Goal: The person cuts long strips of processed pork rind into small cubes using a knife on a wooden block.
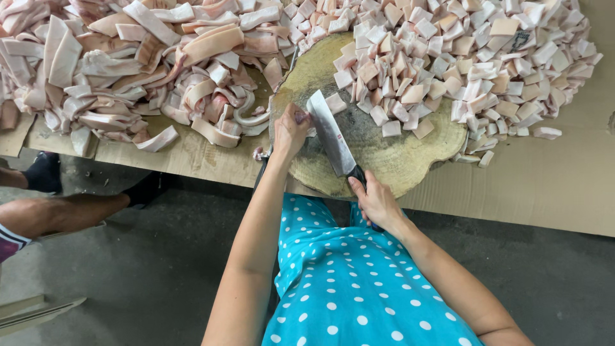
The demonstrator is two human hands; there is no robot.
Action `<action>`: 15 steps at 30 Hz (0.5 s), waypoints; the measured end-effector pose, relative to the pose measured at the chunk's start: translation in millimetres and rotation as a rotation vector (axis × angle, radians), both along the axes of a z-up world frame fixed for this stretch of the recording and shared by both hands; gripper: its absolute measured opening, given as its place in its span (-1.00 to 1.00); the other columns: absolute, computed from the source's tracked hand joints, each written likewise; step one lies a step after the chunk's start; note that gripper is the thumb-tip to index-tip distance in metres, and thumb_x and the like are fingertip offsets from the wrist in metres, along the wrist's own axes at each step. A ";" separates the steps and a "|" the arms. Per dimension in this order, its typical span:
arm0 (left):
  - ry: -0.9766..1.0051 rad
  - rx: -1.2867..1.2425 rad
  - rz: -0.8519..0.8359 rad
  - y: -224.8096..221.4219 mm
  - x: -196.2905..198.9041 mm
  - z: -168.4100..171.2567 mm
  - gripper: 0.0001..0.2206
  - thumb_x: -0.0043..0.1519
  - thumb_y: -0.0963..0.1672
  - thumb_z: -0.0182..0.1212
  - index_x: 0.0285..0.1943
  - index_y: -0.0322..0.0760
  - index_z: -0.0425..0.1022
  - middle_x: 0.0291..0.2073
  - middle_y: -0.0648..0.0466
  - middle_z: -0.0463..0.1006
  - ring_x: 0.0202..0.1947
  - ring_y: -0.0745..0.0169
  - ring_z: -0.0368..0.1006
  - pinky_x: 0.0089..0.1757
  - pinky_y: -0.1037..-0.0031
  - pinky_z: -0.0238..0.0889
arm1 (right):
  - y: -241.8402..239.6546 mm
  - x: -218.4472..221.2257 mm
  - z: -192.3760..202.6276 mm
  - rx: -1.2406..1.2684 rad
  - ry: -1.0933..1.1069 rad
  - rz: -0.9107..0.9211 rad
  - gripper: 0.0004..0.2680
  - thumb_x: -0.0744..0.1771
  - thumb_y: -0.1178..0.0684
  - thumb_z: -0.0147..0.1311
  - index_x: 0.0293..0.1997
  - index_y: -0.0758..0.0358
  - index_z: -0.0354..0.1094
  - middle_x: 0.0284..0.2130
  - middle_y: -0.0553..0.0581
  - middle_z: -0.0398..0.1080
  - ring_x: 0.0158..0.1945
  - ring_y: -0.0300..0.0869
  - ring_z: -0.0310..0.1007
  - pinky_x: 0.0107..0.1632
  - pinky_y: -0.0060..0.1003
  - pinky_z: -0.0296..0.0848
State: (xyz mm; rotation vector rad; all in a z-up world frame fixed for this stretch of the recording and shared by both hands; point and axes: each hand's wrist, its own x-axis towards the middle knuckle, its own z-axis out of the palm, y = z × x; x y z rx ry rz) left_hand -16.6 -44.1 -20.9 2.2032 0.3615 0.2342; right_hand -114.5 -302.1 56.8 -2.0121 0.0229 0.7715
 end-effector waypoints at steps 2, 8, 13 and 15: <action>-0.037 -0.003 -0.010 0.7 0.6 0.0 -0.83 0.23 -0.13 0.30 -0.17 -0.36 0.46 -0.41 -0.21 0.64 -0.34 -0.03 0.64 -0.27 0.25 0.42 | 0.5 3.2 0.3 0.009 0.018 0.016 -0.69 0.40 -0.22 -0.08 -0.13 0.30 0.18 -0.70 0.11 0.31 -0.73 -0.18 0.37 -0.71 -0.22 0.35; 0.014 -0.048 -0.069 8.4 -5.8 6.7 -0.79 0.12 -0.16 0.33 -0.19 -0.41 0.44 -0.37 -0.17 0.65 -0.31 0.02 0.62 -0.25 0.28 0.40 | 23.9 19.6 -11.8 -0.091 -0.066 0.097 -0.66 0.41 -0.22 -0.13 -0.07 0.36 0.13 -0.72 0.23 0.38 -0.73 -0.03 0.44 -0.70 -0.15 0.39; 0.140 -0.136 -0.124 11.1 -14.7 20.8 -0.80 0.10 -0.16 0.30 -0.15 -0.34 0.49 -0.33 -0.10 0.67 -0.31 0.18 0.59 -0.25 0.34 0.40 | 60.6 53.8 -41.5 -0.102 -0.268 0.160 -0.66 0.44 -0.19 -0.15 -0.06 0.42 0.10 -0.68 0.32 0.40 -0.67 0.07 0.50 -0.65 -0.09 0.45; 0.162 -0.181 -0.154 12.1 -28.7 26.6 -0.81 0.12 -0.18 0.31 -0.14 -0.37 0.51 -0.33 -0.10 0.66 -0.30 0.20 0.55 -0.26 0.38 0.38 | 75.9 74.3 -44.2 -0.111 -0.335 0.149 -0.68 0.46 -0.19 -0.13 -0.10 0.36 0.15 -0.70 0.25 0.40 -0.68 -0.01 0.46 -0.60 -0.14 0.42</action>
